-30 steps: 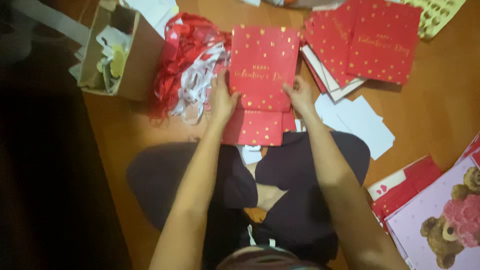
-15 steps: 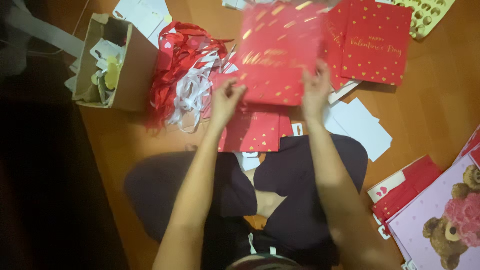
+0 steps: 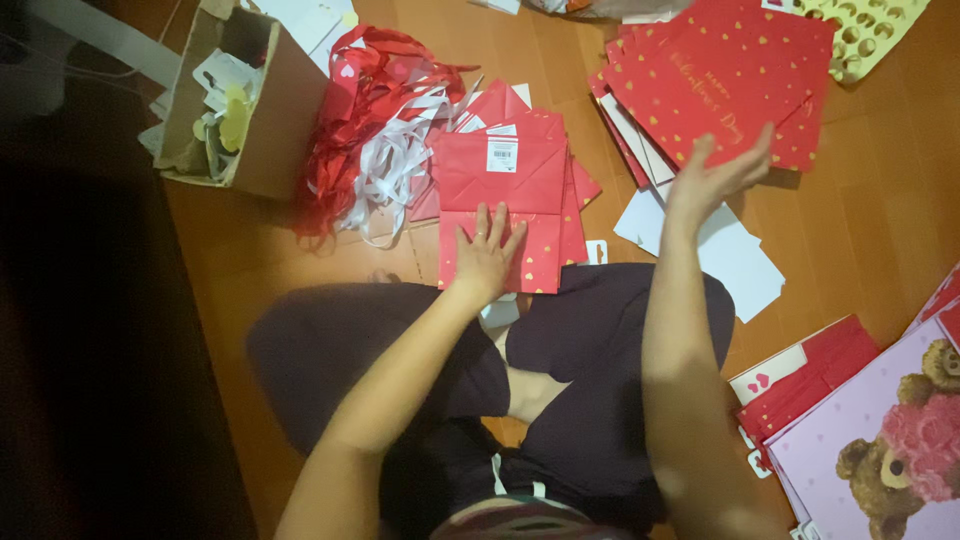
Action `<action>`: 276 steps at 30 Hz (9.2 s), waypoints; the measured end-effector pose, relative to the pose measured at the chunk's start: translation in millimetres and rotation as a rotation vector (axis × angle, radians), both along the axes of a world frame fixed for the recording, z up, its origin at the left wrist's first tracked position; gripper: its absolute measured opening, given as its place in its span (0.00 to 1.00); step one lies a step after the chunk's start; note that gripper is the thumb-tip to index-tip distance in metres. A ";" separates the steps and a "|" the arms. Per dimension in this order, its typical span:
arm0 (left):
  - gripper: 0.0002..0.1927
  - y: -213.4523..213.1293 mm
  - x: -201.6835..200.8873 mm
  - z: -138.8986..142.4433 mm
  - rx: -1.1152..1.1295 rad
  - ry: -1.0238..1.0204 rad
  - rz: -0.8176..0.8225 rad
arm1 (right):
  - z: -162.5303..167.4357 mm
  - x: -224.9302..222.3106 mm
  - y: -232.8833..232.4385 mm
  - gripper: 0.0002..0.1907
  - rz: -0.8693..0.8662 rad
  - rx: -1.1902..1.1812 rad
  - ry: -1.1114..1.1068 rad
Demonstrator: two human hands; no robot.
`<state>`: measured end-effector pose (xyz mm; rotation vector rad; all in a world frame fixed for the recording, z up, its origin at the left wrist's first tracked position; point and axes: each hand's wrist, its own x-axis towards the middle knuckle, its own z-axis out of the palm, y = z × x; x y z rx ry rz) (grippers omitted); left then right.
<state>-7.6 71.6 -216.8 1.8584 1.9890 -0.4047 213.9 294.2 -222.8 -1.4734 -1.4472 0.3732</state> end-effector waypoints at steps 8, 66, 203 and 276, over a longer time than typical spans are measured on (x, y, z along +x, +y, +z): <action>0.51 -0.9 5.9 10.4 0.052 0.051 0.012 | 15.4 -27.1 -25.1 0.32 0.066 -0.018 -0.103; 0.08 -1.6 -17.4 191.5 1.239 -0.427 0.062 | -10.1 200.0 -53.6 0.58 0.379 -0.711 -0.842; 0.50 -31.3 -62.7 166.6 0.766 -0.516 0.244 | 72.6 -183.4 -76.3 0.11 1.295 -0.490 -1.358; 0.47 42.6 -48.3 23.9 0.376 -0.522 0.269 | -12.1 16.0 26.0 0.34 0.139 -0.023 0.609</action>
